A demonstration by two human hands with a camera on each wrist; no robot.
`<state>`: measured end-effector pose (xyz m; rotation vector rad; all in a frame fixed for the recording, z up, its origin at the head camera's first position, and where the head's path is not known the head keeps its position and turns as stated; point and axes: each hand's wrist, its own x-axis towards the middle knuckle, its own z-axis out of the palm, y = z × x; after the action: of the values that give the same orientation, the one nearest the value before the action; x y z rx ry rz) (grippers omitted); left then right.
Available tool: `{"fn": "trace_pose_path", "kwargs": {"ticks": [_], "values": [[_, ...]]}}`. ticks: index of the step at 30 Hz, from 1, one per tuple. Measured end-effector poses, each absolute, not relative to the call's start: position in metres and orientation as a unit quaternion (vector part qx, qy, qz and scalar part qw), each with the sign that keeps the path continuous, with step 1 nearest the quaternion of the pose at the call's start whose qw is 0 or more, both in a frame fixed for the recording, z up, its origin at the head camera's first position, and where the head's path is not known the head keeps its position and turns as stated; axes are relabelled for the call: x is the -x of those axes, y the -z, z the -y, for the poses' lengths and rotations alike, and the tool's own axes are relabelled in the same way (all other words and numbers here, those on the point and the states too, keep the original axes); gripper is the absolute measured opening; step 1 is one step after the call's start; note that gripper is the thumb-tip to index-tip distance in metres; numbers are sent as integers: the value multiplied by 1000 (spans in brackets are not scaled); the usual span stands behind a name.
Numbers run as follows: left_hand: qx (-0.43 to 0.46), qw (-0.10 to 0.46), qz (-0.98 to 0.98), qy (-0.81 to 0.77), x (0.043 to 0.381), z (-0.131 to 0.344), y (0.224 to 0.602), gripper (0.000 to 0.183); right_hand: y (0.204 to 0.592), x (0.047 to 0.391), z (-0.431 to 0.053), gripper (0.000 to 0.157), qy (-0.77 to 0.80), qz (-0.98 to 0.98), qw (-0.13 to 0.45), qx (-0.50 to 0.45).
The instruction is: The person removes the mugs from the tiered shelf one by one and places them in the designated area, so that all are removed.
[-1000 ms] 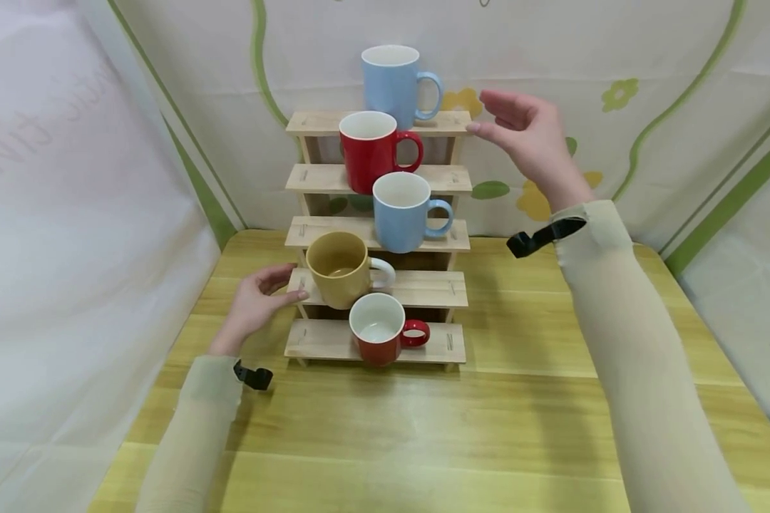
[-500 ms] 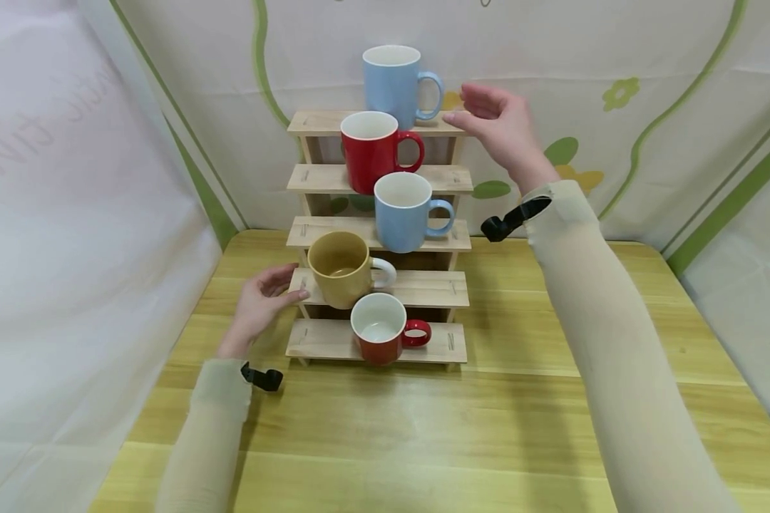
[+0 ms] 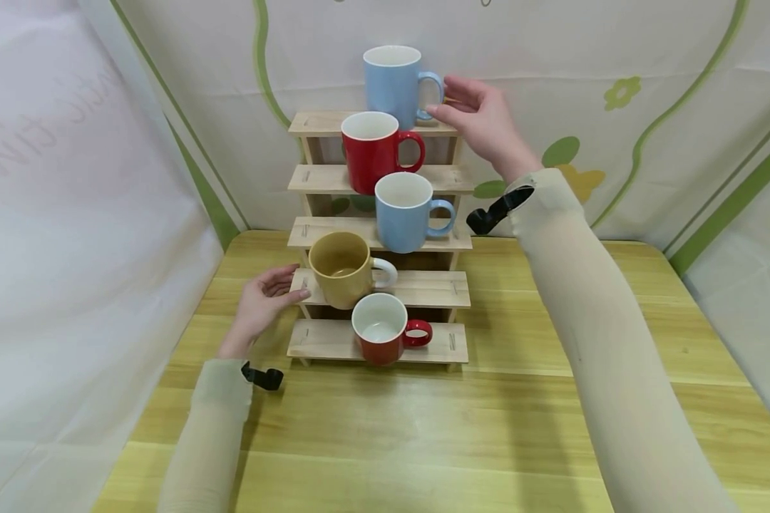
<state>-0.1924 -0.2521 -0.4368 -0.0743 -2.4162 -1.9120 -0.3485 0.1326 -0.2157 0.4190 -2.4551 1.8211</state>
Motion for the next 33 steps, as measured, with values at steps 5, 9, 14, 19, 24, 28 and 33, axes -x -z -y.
{"fn": "trace_pose_path", "kwargs": {"ticks": [5,9,14,19,24,28,33], "values": [[26,21,794,607,193,252,435,61,213,351,-129,60,-598,789,27,-136],[30,15,796,604,194,252,433,62,212,352,-128,56,-602,789,31,-121],[34,12,795,606,194,252,430,61,209,352,-127,52,-617,778,34,-113],[32,9,797,603,193,254,431,59,207,352,-124,41,-655,748,12,-103],[26,4,800,600,192,255,432,61,206,352,-121,39,-693,715,-7,-86],[30,3,802,597,194,255,435,60,203,354,-120,40,-705,705,-14,-68],[37,5,805,592,196,255,436,60,200,354,-117,39,-693,718,-23,-54]]}}
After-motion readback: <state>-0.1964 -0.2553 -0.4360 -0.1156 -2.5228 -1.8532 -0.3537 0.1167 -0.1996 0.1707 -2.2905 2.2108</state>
